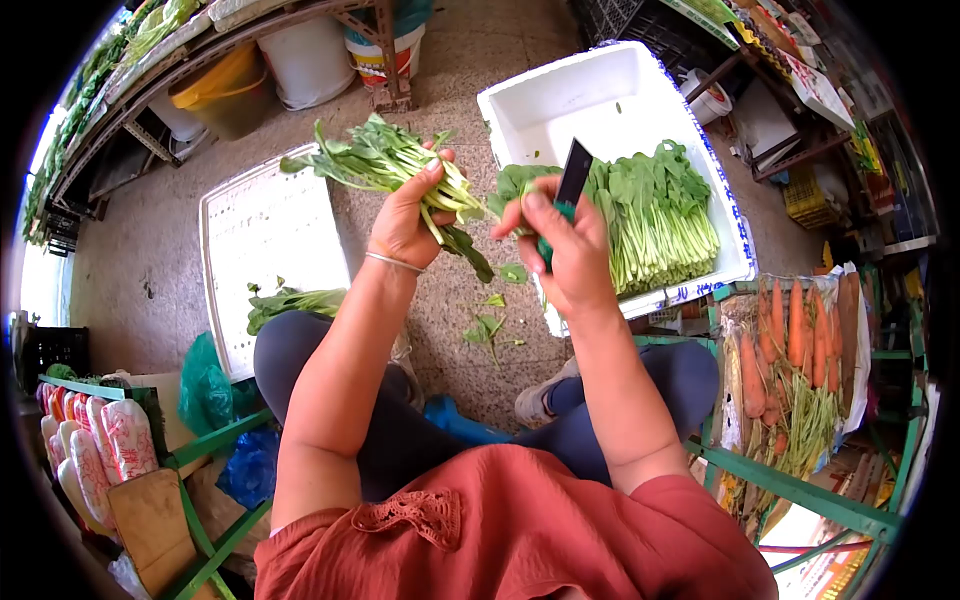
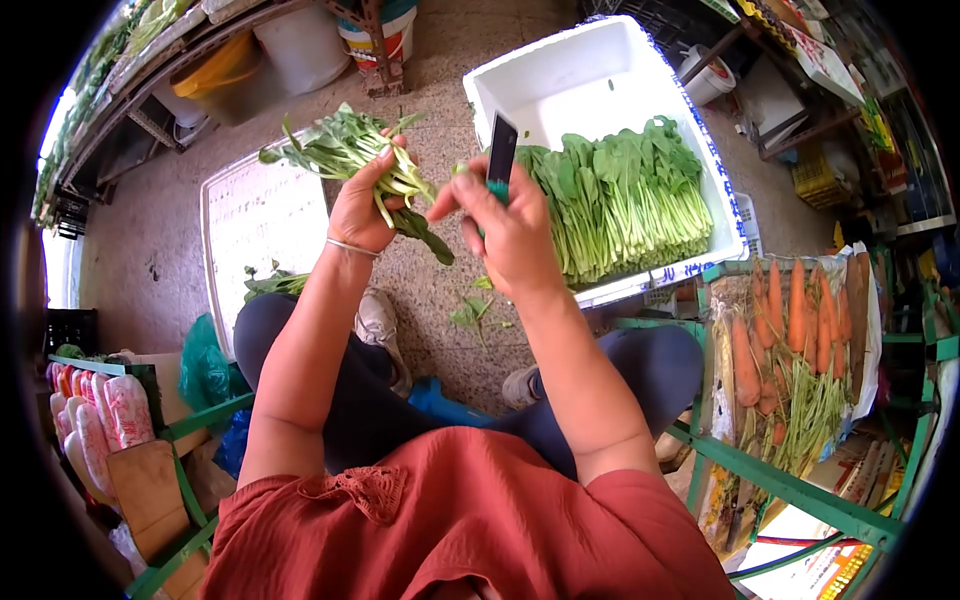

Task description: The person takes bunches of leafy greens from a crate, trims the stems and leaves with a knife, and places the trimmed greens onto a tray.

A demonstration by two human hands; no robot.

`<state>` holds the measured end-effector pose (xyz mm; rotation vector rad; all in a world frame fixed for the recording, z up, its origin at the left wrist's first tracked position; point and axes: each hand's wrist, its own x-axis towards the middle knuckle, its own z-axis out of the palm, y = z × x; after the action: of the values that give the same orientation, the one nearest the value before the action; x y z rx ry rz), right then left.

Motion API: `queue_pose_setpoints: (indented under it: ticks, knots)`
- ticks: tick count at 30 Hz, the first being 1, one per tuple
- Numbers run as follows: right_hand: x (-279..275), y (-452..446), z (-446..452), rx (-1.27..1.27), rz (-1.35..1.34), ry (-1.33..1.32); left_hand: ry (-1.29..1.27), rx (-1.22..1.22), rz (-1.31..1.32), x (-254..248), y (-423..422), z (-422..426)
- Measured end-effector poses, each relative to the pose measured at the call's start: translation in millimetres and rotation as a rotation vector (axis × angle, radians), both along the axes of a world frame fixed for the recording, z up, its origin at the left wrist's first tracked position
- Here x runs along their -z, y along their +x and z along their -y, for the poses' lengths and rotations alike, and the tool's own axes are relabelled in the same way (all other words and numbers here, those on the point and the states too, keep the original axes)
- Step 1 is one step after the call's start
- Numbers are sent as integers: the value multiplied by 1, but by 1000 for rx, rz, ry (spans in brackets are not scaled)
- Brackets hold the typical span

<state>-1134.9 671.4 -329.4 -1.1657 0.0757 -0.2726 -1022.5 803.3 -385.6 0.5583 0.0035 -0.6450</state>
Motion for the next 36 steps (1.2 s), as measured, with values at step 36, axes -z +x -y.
queue_pose_setpoints:
  ticks: [36]
  knots:
    - [66,42,-40,321,-59,-168,13,-57,9,15,-10,21]
